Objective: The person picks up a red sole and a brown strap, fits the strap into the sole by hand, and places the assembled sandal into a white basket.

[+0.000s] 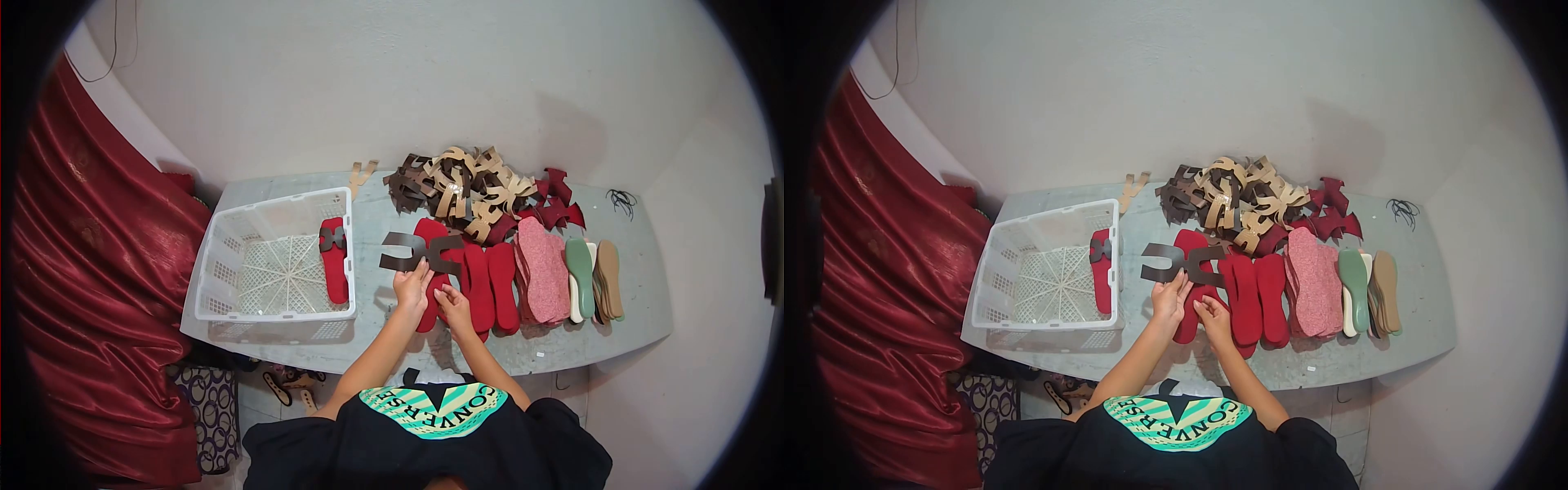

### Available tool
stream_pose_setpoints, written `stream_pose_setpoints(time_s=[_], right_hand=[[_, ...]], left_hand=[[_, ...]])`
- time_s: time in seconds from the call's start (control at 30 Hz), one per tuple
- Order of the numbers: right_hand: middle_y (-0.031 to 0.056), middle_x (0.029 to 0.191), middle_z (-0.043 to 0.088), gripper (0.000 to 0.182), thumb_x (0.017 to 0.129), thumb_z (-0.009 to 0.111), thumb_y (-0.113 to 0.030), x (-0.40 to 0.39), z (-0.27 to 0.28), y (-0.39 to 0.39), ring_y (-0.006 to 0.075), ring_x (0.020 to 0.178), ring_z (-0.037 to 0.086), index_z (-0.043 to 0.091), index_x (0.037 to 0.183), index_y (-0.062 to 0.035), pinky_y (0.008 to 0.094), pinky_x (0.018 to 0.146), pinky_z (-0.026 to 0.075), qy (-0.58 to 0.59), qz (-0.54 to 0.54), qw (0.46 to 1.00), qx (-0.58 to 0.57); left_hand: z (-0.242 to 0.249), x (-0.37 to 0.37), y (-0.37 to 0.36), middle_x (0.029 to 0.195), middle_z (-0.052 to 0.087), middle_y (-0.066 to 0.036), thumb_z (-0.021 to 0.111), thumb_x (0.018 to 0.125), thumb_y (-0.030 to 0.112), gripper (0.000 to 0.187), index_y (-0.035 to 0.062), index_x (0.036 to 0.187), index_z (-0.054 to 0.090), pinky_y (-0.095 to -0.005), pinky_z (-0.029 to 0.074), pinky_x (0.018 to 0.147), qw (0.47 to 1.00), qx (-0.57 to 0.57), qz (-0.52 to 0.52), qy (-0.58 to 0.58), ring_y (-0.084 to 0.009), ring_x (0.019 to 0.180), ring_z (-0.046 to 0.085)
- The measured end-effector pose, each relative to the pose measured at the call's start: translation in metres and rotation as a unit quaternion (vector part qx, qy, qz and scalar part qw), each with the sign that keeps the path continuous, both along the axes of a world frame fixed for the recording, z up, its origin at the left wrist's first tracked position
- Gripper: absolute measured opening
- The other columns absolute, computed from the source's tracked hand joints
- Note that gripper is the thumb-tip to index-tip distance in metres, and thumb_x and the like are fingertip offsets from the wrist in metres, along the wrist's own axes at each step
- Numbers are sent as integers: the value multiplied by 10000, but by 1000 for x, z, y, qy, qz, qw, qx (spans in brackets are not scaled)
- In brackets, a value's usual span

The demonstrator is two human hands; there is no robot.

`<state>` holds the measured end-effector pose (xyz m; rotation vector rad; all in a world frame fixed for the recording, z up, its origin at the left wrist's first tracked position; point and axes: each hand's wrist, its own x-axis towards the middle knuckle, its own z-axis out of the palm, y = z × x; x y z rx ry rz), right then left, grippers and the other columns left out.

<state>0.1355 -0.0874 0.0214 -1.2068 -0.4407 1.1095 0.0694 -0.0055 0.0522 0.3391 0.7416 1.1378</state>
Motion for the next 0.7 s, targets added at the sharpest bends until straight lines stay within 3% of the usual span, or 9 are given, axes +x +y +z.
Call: stream_pose_setpoints(time_s=[0.07,0.13,0.17,0.37,0.43,0.57,0.7], right_hand=[[-37,762,535,330,767,615,-173,1,-2,0,19,651,477,506,1020,8,163,559,384,-7,11,1000,-1],[-70,664,480,242,778,597,-136,-2,7,0,-4,527,387,506,971,-21,148,455,280,13,2,1000,5],[-70,664,480,242,778,597,-136,-2,6,0,-4,527,387,506,971,-21,148,455,280,13,2,1000,4],[-39,742,539,252,785,587,-139,0,4,-3,12,590,468,503,988,-16,151,505,353,25,21,999,16],[-12,825,576,219,797,569,-149,3,-4,-2,38,703,540,531,975,-28,170,607,430,49,27,998,11],[0,846,585,211,796,568,-149,7,-14,-3,50,712,556,531,970,-34,174,614,439,82,30,996,22],[-3,840,589,196,798,564,-151,7,-13,-3,53,706,559,531,957,-41,177,604,439,104,26,994,21]], left_hand=[[-5,-1,4,919,544,-83,584,746,-10,308,45,1002,422,-326,490,738,1000,-8,6,0,-190,847,570],[-8,-2,8,929,543,-87,579,746,-16,305,45,1001,423,-337,482,754,1000,-10,-2,18,-192,847,570],[-10,-2,10,929,543,-87,579,746,-16,305,45,1001,423,-337,482,754,1000,-10,-2,18,-192,847,570],[-11,-4,11,888,564,-72,575,745,-17,260,43,959,439,-335,476,772,999,-3,-15,38,-178,846,562],[-15,-8,13,905,555,-77,582,755,32,222,33,935,452,-319,474,759,998,-25,-54,15,-177,861,553],[-16,-31,17,943,539,-84,573,781,130,170,39,886,474,-294,473,721,989,-51,-141,-13,-170,844,547],[13,-54,11,917,552,-56,550,800,214,206,37,902,522,-272,463,655,964,-73,-257,2,-145,783,533]])
